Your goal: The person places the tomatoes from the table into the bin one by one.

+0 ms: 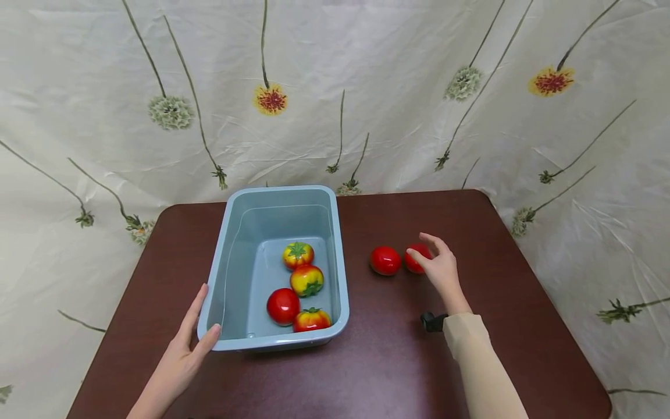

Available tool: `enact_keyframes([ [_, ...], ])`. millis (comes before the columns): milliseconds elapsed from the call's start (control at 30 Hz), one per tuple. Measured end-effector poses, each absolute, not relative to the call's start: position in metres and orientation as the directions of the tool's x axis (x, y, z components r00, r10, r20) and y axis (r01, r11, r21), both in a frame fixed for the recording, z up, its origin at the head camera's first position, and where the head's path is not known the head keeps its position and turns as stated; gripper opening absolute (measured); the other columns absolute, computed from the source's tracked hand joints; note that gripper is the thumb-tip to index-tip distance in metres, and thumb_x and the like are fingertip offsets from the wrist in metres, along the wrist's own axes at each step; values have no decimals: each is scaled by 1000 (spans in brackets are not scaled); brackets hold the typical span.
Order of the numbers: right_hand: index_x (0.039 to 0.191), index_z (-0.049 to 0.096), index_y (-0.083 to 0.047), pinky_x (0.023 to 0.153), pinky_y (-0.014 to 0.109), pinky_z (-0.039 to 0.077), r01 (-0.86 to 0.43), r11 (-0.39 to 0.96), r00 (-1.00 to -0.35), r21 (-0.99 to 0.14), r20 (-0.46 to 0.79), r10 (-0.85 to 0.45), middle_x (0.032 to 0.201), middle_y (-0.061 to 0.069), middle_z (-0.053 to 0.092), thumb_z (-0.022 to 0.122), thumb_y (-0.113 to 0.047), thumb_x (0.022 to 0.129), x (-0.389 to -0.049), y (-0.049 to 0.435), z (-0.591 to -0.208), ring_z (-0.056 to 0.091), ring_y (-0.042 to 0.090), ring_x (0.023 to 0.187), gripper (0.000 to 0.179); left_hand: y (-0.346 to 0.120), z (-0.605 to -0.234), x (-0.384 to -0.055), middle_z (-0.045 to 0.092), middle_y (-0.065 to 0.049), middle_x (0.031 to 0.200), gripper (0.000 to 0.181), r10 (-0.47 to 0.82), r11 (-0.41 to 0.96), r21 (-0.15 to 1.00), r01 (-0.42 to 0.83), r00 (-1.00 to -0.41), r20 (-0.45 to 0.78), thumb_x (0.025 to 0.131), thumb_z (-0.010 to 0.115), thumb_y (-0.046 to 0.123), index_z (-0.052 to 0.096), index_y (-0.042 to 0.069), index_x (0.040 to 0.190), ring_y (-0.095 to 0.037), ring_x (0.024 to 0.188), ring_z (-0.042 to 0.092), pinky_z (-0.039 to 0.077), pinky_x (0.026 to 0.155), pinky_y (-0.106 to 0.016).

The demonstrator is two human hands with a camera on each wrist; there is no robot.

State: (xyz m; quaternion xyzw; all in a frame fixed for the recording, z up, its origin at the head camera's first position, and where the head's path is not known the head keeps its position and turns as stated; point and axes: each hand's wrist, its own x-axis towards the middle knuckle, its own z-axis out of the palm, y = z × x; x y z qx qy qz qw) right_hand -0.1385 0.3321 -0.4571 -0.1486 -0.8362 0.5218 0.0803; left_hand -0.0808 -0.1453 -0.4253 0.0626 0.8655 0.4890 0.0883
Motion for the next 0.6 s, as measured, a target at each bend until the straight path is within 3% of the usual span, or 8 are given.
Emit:
enact_keyframes([
  [333,146,44,-5,115,49,31,222,471,-934,-854,-47,354,151,17,42,71,-33,92,-139,337,-476,37,36,142,66,-145,-426,-79,28,-13,161,78,190,523,852,33,-979,-78,101,57,28,4,42,157,-32,133,46,42,88,-9],
  [600,153,31,-5,114,55,30,299,560,-933,-773,-113,342,156,24,29,72,-30,90,-145,339,-483,29,42,142,79,-145,-426,-80,25,-13,162,78,196,513,858,34,-978,-78,101,57,29,4,43,157,-32,134,45,42,88,-9],
])
